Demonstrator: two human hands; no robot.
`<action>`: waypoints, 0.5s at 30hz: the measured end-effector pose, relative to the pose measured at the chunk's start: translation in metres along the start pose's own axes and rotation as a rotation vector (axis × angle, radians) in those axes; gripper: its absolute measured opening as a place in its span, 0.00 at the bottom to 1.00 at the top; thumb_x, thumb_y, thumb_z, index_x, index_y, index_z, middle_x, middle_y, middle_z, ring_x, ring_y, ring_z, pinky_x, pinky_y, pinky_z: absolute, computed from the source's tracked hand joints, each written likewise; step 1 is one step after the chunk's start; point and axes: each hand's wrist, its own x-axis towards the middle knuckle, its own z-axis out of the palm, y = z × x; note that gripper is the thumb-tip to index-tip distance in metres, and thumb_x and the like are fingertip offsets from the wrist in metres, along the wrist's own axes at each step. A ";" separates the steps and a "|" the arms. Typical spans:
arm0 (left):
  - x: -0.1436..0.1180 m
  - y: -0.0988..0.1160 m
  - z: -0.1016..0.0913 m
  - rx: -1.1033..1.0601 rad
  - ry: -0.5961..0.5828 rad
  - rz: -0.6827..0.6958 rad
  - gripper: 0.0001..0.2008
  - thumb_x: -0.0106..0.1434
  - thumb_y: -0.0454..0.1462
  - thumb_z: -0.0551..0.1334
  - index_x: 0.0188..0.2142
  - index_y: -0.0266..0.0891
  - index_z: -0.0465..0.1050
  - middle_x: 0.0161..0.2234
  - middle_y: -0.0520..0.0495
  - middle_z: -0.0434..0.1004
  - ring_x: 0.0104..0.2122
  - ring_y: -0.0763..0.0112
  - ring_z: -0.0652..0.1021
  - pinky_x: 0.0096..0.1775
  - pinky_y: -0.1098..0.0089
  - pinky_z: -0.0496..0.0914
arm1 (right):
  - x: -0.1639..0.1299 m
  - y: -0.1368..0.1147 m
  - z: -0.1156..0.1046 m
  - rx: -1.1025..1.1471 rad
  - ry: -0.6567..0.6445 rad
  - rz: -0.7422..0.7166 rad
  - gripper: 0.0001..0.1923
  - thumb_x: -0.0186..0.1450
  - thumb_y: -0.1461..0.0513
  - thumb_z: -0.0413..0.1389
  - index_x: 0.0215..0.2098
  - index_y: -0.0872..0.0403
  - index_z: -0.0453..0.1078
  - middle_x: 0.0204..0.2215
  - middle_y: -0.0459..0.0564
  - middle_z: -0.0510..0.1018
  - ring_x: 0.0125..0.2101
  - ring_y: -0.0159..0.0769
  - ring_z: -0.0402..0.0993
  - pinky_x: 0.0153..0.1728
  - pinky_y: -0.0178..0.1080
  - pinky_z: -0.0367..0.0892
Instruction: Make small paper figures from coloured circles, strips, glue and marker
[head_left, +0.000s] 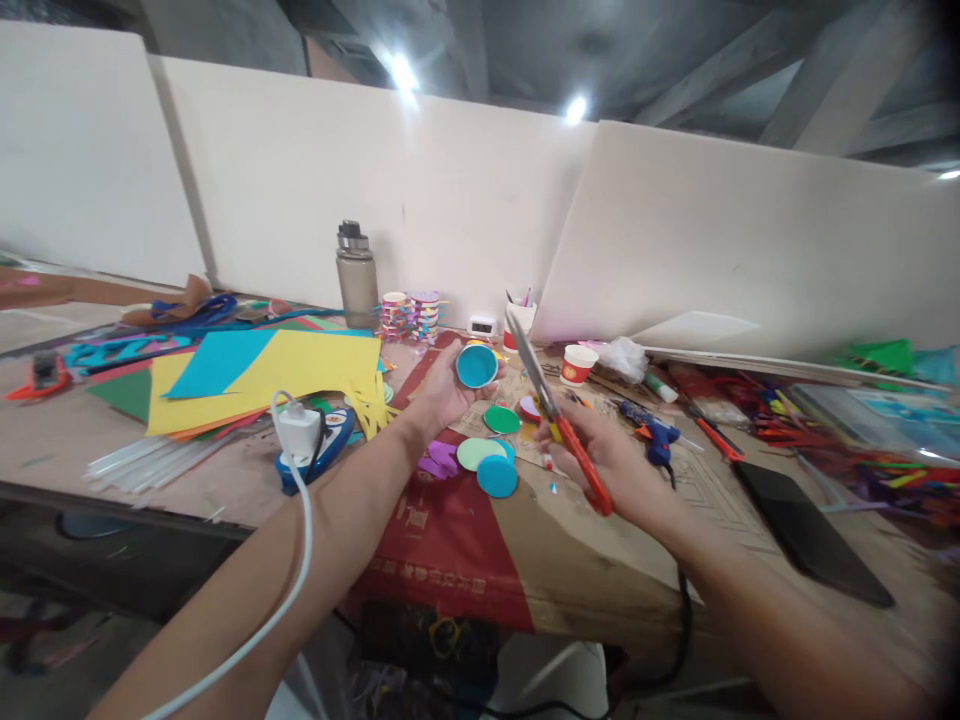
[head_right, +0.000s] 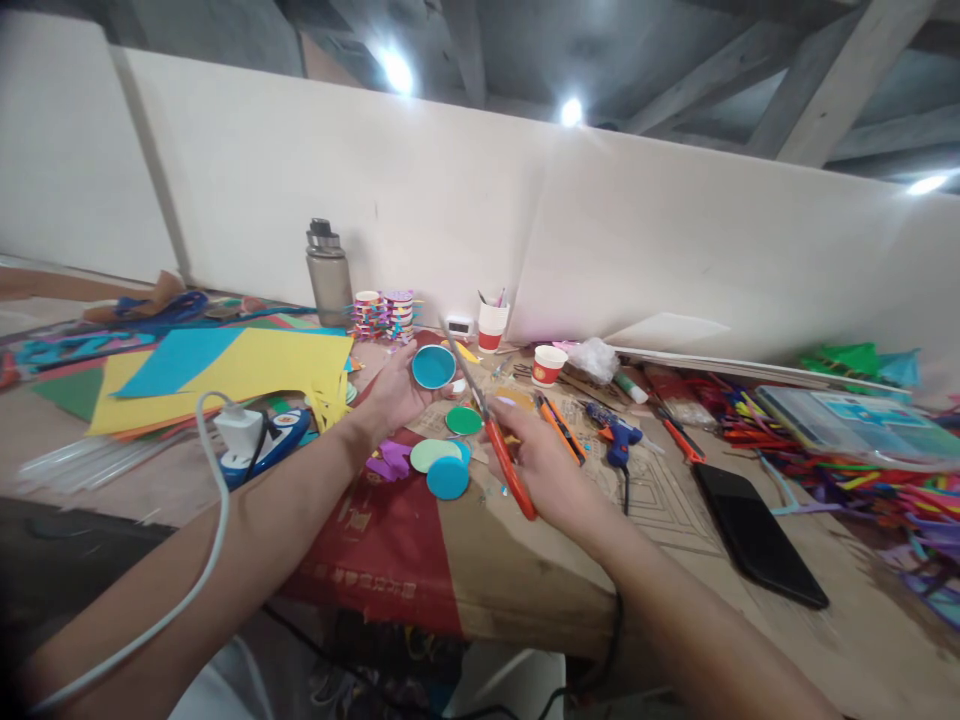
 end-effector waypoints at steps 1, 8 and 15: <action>0.000 0.001 0.000 -0.004 -0.011 0.013 0.20 0.67 0.45 0.50 0.41 0.31 0.74 0.35 0.34 0.81 0.36 0.54 0.82 0.28 0.64 0.75 | 0.009 -0.002 0.003 0.081 0.003 0.015 0.25 0.62 0.59 0.56 0.58 0.49 0.66 0.39 0.52 0.79 0.39 0.42 0.76 0.43 0.45 0.72; -0.002 0.006 -0.001 0.007 0.006 0.002 0.17 0.64 0.39 0.52 0.41 0.29 0.75 0.35 0.34 0.82 0.38 0.56 0.82 0.38 0.59 0.76 | 0.043 -0.002 0.027 0.406 0.094 0.124 0.11 0.62 0.52 0.55 0.36 0.51 0.70 0.32 0.50 0.78 0.32 0.38 0.75 0.35 0.42 0.72; -0.004 0.005 0.002 0.016 0.053 -0.022 0.20 0.68 0.43 0.51 0.45 0.30 0.74 0.36 0.35 0.82 0.38 0.57 0.82 0.40 0.58 0.77 | 0.030 0.015 0.032 0.380 0.041 0.222 0.15 0.64 0.51 0.53 0.27 0.52 0.64 0.21 0.45 0.72 0.21 0.34 0.70 0.23 0.37 0.68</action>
